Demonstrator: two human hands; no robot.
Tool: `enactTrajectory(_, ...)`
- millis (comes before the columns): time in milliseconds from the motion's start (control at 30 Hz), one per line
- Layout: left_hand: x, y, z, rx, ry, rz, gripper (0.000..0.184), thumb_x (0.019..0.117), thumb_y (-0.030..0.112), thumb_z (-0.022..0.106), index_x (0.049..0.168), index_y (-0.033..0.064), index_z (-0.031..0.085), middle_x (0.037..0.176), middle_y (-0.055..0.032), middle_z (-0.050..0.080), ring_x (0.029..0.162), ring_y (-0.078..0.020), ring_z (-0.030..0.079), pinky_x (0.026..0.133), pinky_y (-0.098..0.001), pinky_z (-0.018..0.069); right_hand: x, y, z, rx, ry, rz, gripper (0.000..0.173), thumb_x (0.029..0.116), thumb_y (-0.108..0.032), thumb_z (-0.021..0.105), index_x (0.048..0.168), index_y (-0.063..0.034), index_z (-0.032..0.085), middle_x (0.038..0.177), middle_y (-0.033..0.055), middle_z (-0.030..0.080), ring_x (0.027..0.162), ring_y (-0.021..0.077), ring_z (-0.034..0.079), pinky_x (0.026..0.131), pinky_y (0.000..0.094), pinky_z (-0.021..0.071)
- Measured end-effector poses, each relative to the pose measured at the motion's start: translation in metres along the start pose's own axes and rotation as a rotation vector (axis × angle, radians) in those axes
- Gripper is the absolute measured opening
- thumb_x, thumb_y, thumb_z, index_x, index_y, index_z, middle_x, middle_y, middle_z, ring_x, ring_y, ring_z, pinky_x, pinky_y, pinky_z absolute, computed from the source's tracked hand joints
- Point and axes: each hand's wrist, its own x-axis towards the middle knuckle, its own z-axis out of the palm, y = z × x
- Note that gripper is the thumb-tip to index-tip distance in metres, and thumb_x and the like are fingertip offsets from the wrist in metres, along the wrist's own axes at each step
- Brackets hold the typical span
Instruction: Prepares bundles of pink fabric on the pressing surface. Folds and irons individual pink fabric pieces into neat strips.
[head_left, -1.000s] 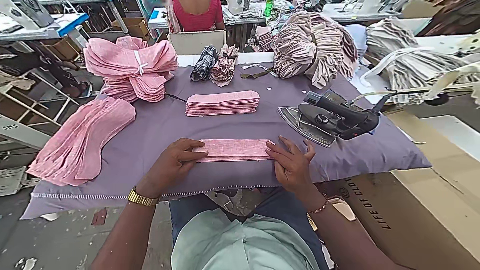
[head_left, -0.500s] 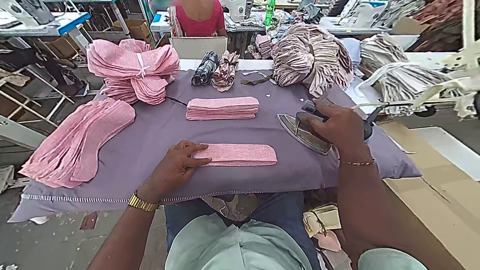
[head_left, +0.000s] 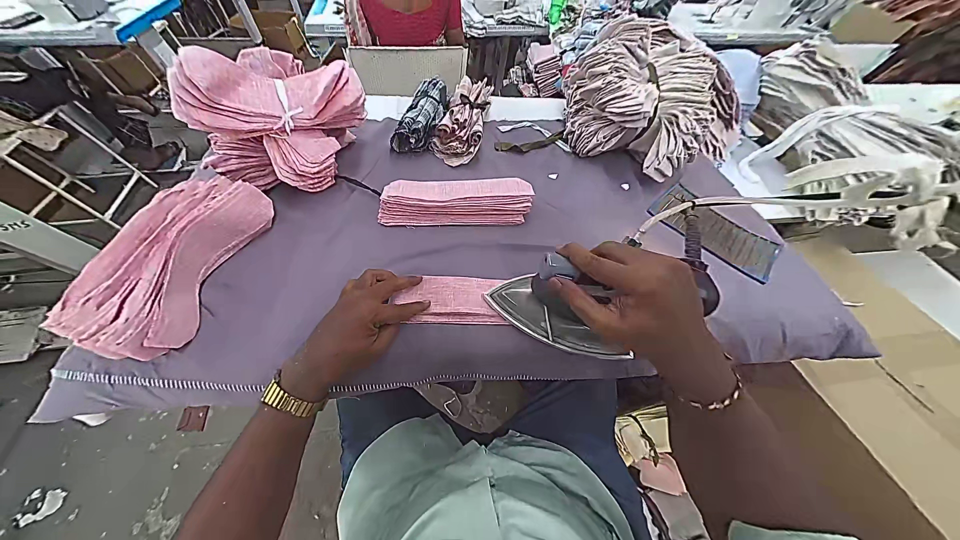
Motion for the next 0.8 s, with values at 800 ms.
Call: enactTrajectory(800, -0.012, -0.019, -0.008, -0.172, 0.317, -0.193, 0.022, 0.0987, 0.045, 0.065, 0.114, 0.0352, 0.079, 0.114, 0.0085, 0.068, 0.11, -0.0096, 0.059, 0.097, -0.0386, 0.0493, 0.066, -0.1, 0.05, 0.103, -0.22, -0.148, 0.042, 0.1043, -0.054, 0.048, 0.122, -0.0265, 0.073, 0.082, 0.0006, 0.067, 0.073, 0.0187, 0.066, 0.061, 0.0428, 0.0539)
